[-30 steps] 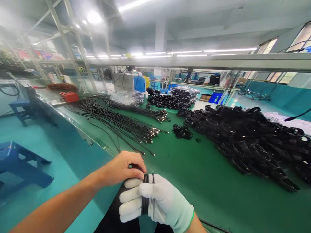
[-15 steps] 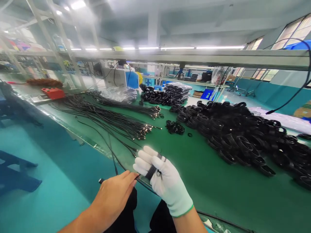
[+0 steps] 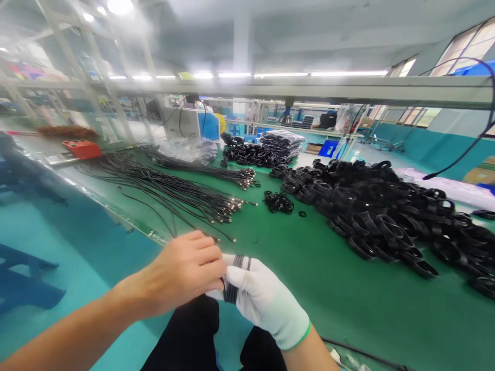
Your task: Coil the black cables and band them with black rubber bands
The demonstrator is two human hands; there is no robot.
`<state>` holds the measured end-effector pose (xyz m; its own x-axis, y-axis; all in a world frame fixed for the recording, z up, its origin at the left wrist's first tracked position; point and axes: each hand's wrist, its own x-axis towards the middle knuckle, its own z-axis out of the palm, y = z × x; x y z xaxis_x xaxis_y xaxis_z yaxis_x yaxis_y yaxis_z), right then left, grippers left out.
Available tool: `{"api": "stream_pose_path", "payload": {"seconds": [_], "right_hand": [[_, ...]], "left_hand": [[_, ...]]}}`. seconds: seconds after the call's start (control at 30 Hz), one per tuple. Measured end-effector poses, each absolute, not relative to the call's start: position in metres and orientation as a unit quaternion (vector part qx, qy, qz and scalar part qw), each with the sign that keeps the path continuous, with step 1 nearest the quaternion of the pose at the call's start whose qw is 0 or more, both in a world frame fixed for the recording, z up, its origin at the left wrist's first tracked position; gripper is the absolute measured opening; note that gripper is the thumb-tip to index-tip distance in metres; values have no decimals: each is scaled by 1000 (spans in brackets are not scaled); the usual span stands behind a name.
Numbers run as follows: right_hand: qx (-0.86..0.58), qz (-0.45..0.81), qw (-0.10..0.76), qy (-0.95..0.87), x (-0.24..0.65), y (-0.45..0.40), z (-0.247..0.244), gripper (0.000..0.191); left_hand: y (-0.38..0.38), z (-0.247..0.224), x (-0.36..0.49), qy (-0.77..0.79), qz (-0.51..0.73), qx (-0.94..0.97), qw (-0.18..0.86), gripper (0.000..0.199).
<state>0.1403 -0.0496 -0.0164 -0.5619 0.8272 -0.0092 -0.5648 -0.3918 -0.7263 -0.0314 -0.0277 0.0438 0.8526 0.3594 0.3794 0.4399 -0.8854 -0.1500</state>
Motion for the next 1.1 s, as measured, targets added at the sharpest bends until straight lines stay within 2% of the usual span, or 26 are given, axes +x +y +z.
{"api": "stream_pose_path", "payload": {"seconds": [0.1,0.23,0.3,0.37,0.47,0.57,0.67,0.77,0.9,0.97,1.1], "right_hand": [[-136,849,391,-328,136,-52,-21,21],[-125,878,353,-299,132,-55,-26,33],[-150,870,357,-305,131,-54,-28,30],[-175,864,361,-303,130,-53,-30,26],[-164,884,336,-280,130,-52,-37,30],[-143,908,302,-254,132,-52,-44,35],[-146,919,288,-226,133,-54,-52,36],[-145,923,286,-214,136,-56,-58,40],[-131,907,306,-259,137,-56,-56,38],[-135,892,313,-297,137,-53,-52,37],[-175,853,330,-365,134,-46,-39,39]], "left_hand": [[-10,54,-37,-186,-155,-970,12,17],[3,41,-37,-192,-149,-961,-136,7],[3,35,-36,-185,-174,-959,-128,3],[1,36,-34,-187,-198,-960,-55,8],[-2,48,-29,-182,-141,-973,25,18],[4,60,-22,-173,-37,-984,-35,20],[17,61,-21,-190,-7,-965,-181,11],[24,50,-25,-236,-29,-912,-333,5],[12,30,-34,-305,-97,-834,-448,6],[1,23,-36,-323,-143,-812,-465,6],[-18,10,-35,-380,-285,-774,-418,10]]}}
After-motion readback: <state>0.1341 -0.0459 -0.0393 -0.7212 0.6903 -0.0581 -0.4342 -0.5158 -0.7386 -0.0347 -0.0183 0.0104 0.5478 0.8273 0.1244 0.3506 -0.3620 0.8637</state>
